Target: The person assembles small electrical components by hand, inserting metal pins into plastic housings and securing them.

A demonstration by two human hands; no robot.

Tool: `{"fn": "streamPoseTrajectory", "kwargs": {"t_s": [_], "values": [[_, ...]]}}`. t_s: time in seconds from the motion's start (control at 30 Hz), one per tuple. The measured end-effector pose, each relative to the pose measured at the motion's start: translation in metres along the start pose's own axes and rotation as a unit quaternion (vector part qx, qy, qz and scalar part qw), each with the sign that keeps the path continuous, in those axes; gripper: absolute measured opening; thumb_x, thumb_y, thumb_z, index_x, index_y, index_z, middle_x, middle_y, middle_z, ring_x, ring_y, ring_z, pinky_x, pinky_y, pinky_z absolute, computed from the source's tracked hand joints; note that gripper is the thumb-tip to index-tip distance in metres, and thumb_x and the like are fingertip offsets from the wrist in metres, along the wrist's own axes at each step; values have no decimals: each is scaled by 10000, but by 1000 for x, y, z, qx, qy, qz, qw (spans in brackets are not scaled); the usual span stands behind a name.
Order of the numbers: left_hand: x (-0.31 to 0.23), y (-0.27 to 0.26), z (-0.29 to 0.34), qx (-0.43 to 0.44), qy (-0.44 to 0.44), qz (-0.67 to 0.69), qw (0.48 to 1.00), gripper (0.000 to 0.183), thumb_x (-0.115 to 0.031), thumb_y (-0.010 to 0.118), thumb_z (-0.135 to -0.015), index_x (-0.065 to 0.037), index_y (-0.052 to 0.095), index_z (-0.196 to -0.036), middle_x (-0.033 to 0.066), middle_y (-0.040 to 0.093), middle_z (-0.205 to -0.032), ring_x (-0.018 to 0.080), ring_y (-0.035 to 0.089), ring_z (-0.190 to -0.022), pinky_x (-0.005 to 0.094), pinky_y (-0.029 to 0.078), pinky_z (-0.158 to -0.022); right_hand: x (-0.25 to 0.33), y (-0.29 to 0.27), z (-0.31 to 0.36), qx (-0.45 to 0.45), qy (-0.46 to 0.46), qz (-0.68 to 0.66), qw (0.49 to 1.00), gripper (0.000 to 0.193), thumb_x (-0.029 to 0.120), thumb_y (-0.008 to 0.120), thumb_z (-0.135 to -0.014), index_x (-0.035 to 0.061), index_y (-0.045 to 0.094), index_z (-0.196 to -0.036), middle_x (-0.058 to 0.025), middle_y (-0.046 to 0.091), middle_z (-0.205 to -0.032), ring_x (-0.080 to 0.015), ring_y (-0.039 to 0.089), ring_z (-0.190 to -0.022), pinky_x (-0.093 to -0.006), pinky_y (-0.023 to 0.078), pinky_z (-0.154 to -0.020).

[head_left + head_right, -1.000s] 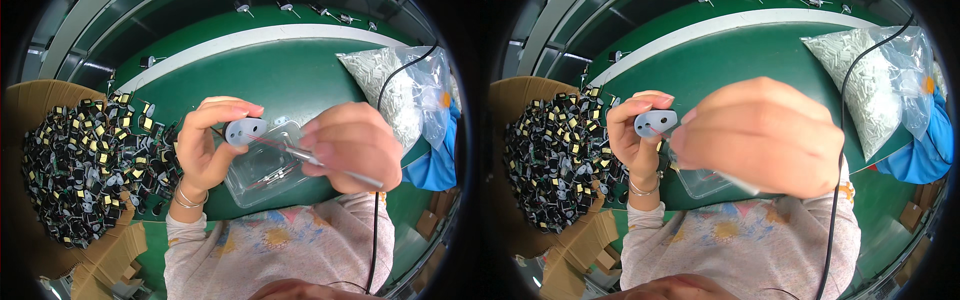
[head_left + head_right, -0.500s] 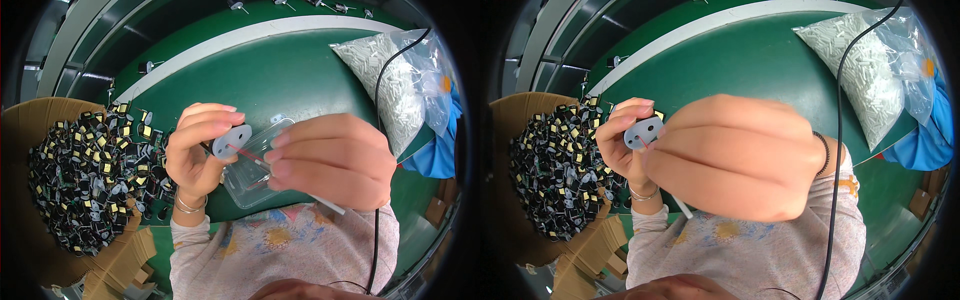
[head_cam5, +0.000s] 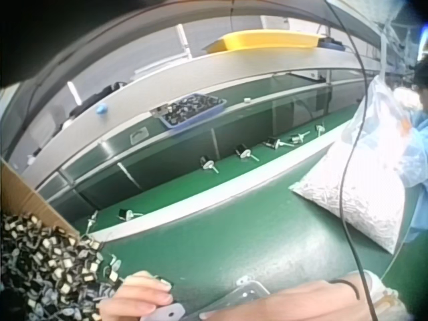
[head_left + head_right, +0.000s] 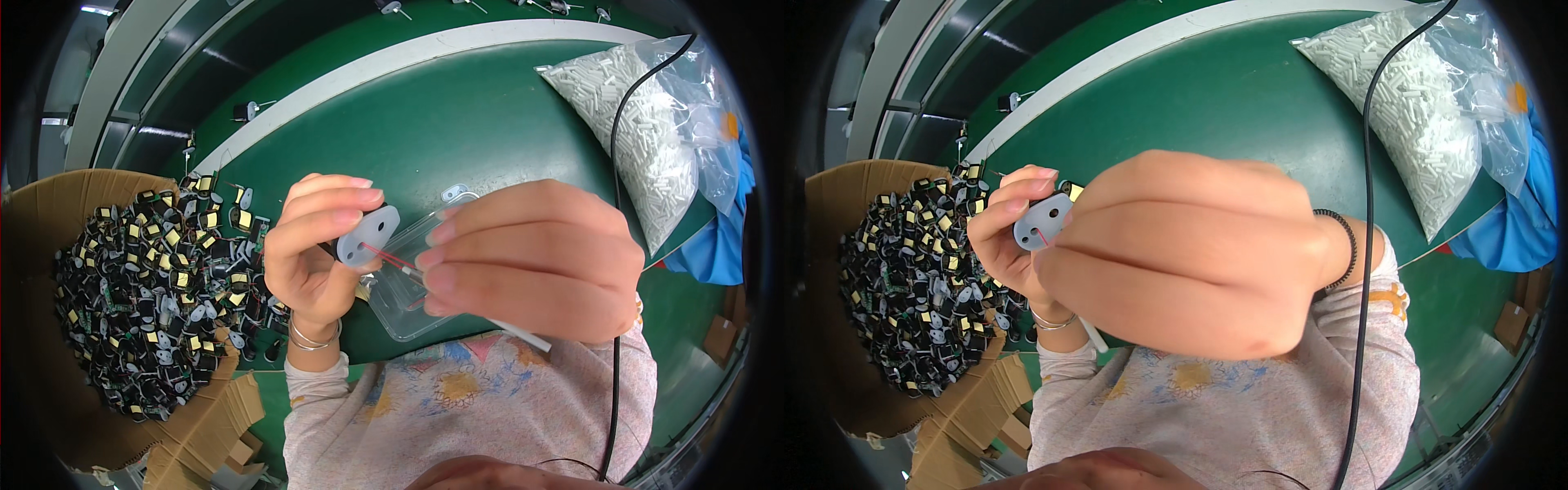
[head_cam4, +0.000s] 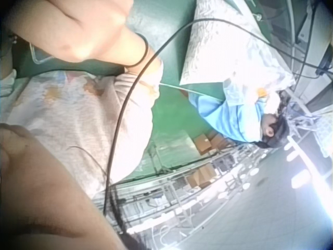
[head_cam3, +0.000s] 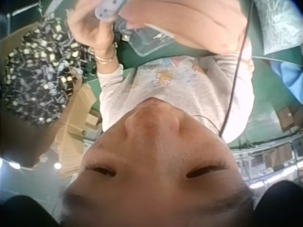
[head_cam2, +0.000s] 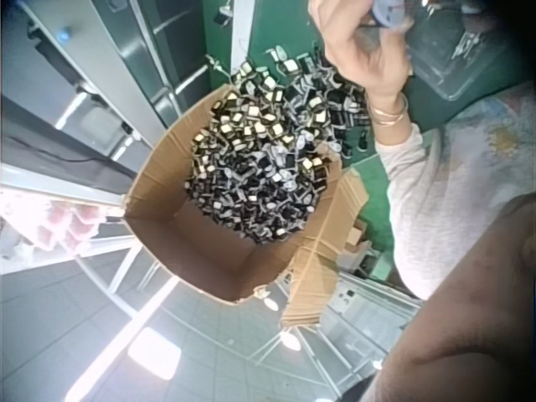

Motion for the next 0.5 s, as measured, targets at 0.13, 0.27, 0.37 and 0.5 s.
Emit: {"fn": "streamPoseTrajectory", "kwargs": {"t_s": [0.13, 0.27, 0.37, 0.5], "values": [[0, -2, 1, -4, -6, -2, 1000, 372, -118, 745, -717, -28, 514, -994, 175, 645, -934, 304, 614, -865, 385, 449, -753, -1, -1, 2, -29, -5, -2, 1000, 251, 35, 768, -602, -36, 657, -815, -127, 669, -768, -241, 656, -727, -296, 568, -653], [0, -3, 2, -15, -9, 8, 1000, 386, -148, 757, -721, -29, 510, -992, 172, 641, -938, 299, 617, -865, 384, 451, -749, 2, -1, 2, -23, -17, 5, 1000, 243, 44, 764, -612, -35, 658, -816, -125, 670, -770, -240, 656, -724, -297, 570, -650], [0, -2, 1, -18, -7, 12, 1000, 388, -155, 760, -723, -30, 507, -989, 169, 639, -940, 299, 619, -860, 383, 451, -749, 2, -2, 2, -28, -9, 0, 1000, 237, 49, 760, -619, -36, 658, -815, -127, 670, -773, -241, 656, -729, -300, 570, -650], [-1, -3, 2, -17, -5, -2, 1000, 388, -158, 761, -722, -30, 507, -986, 168, 639, -940, 300, 620, -856, 382, 450, -746, -2, -3, 3, -51, 19, -2, 999, 228, 55, 754, -629, -36, 659, -815, -131, 671, -783, -243, 655, -741, -304, 571, -652]]}}
Point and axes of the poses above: each hand's wrist, its own z-axis away from the middle knuckle, its own y-axis out of the palm, x = y × z, the point moved 10 cm from there along -z, towards the middle knuckle
